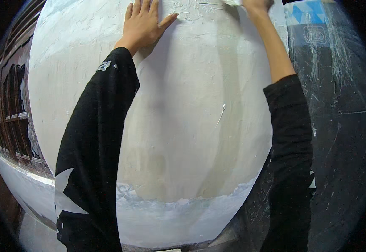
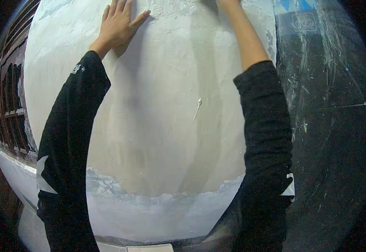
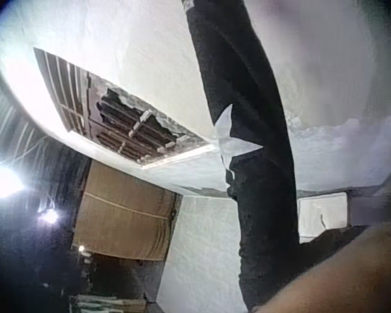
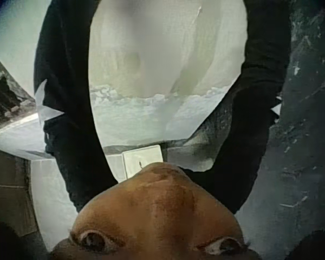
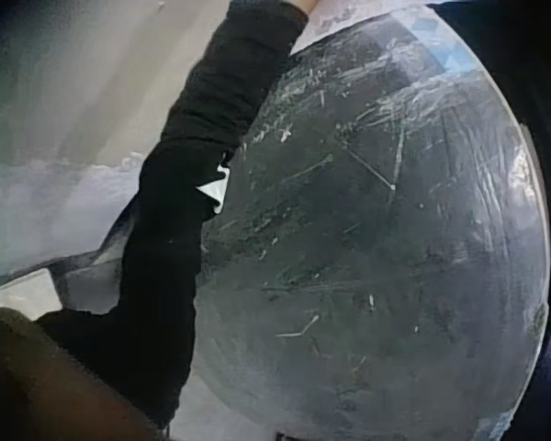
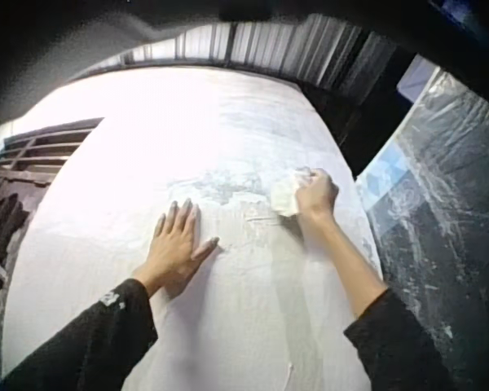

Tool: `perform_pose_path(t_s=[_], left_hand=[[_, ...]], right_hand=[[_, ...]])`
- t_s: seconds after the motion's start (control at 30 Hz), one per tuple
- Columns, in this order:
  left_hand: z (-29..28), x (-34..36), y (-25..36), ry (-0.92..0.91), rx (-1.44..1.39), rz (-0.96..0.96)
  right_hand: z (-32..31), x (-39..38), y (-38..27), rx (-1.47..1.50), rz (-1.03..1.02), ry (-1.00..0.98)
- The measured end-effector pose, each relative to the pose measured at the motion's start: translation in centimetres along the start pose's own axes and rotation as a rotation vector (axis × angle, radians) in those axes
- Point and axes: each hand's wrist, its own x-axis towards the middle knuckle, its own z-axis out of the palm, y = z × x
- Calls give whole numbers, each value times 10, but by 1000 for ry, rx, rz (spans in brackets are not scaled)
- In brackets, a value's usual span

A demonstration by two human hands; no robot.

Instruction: The person applies and smooths wall filler onto an indoor wall with a putty scraper.

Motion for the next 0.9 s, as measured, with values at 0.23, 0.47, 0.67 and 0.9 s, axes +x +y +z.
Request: perform_pose_path(t_s=[0.23,0.47,0.67,0.9], left_hand=[[-1,1,-2,-30,41,-12],[-3,0,-1,-48,52,-30],[-6,0,-1,-105,32,-45],[2,14,19,-88,6,-34]], right_hand=[[22,-15,11,-50,101,-33],[-8,-18,-8,-33,88,-9],[-19,-32,19,-51,19,-113],[-19,6,71,-127,-390,148]])
